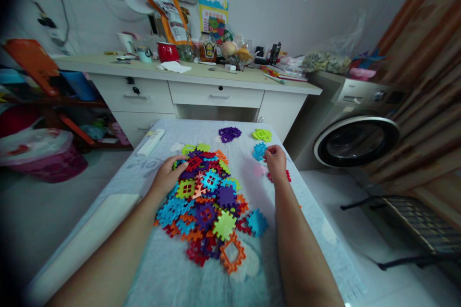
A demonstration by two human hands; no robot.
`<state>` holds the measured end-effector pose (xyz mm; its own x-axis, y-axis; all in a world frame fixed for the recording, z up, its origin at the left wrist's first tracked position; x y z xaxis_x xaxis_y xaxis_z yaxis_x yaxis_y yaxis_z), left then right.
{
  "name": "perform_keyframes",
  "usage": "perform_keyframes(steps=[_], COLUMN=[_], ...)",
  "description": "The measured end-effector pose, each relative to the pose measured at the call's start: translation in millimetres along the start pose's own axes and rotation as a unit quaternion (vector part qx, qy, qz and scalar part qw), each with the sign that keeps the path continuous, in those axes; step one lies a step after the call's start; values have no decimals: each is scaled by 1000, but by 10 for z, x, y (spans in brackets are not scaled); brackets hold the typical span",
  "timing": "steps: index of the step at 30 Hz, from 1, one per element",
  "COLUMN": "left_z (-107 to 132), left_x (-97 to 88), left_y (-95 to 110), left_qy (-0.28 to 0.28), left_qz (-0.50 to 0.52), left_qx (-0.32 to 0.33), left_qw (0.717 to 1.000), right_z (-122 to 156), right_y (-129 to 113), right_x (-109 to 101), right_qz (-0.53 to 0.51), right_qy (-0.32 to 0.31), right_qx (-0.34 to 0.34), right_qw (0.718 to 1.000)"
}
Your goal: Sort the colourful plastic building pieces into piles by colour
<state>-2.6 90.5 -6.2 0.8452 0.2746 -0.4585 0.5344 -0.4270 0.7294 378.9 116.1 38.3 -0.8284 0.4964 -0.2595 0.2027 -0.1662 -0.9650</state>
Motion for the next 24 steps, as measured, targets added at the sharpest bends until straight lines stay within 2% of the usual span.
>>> perform_keyframes(steps=[4,8,15,21,24], left_z=[1,6,2,2,0], left_x=[3,10,11,13,9], left_y=[-4,-17,1,-20,-16], left_qy=[0,3,-2,2,1], left_qz=[1,3,7,13,11], left_qx=[1,0,-14,-5,-4], left_qw=[1000,1000,1000,1000,1000], right_z=[-133,-178,-212,-213,-207], right_y=[56,64,68,58,78], right_x=[-189,-295,-339,-302,-274], right_qz=[144,261,315,366,379], right_qy=[74,95,81,84,60], right_qx=[-48,-74,-46,-66,-74], right_qw=[986,958,944,924,920])
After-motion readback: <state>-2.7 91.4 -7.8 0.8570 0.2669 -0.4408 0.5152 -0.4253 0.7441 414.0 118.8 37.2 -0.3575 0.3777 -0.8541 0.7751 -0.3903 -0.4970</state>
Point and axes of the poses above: each hand's wrist, its own z-axis away from the middle knuckle, its own x-axis out of the palm, y = z × x, the point moved 2 cm from there along -z, towards the middle knuckle, and after that the axes turned 15 degrees about x, right-handed, at the moved point
